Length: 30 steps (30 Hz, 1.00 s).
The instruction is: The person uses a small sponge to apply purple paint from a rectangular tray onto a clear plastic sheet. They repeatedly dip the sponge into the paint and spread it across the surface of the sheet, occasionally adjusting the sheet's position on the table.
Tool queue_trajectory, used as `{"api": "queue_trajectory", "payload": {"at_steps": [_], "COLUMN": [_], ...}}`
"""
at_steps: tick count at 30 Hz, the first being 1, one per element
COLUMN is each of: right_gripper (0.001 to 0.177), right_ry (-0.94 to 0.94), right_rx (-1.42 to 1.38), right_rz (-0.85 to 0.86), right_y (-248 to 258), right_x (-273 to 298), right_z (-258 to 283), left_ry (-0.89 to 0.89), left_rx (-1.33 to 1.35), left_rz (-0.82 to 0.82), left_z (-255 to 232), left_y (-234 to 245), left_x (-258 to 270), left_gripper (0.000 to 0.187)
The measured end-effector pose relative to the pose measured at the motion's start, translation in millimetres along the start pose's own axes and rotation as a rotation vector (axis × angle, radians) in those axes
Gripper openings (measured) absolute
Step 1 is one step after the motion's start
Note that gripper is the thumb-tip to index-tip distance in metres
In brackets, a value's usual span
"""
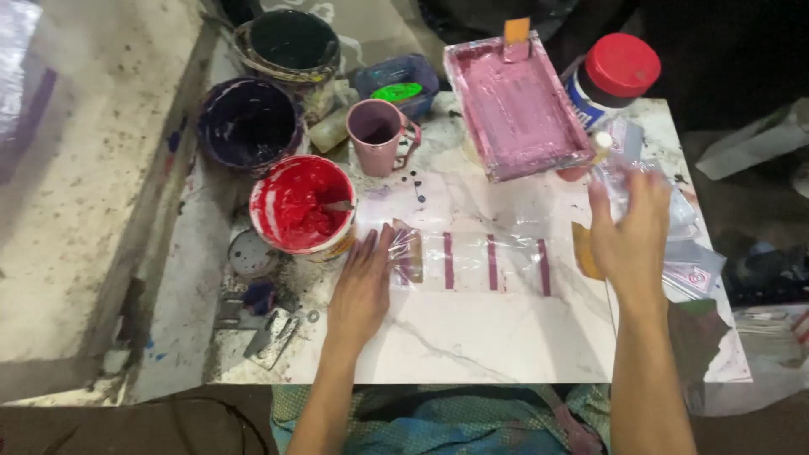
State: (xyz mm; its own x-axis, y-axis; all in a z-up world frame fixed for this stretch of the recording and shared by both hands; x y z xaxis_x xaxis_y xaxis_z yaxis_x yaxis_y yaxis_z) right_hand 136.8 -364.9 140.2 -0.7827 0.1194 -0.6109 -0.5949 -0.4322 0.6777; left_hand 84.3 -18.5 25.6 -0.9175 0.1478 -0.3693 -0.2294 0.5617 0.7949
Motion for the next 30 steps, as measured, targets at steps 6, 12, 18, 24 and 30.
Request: {"api": "queue_trajectory", "payload": {"at_steps": [6,12,18,24,30], "right_gripper": [0.03,0.01,0.01,0.015,0.005], "right_ry": [-0.139,-0.1,-0.307,-0.385,-0.472], "right_rx": [0.168,-0.033,-0.365,-0.494,-0.514], "right_rz": [0.379,0.183,0.061,0.021,0.103], "right_y": [-47,-42,-26,-26,-21], "right_x": [91,110,114,116,109], "right_z": [-50,-63,-63,-74,-61], "left_ry": [0.232,0.147,0.088,0.321,0.62], "left_rx": [0.415,0.149,0.152,0.48,0.866], "left_rz": [-0.008,-0.083,-0.176,-0.17,-0.055], "left_z": [5,5,18,13,-4], "left_y": [19,4,-3,16,27], "left_x": [-5,-3,1,1,7], "left_gripper": [0.049,0.048,0.026,0.015,0.05]}}
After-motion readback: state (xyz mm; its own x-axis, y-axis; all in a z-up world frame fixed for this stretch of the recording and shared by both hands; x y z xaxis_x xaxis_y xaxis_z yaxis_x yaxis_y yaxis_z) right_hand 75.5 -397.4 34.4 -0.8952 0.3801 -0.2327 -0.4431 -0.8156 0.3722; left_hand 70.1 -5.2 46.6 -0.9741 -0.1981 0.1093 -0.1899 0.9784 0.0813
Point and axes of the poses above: each hand's wrist, its own x-axis away from the middle knuckle, its own y-axis out of the back of the hand, z = x × y, the point moved 9 cm from there along -x, towards the middle knuckle, and after that the axes turned 6 degrees about -z, right-handed, at the moved point
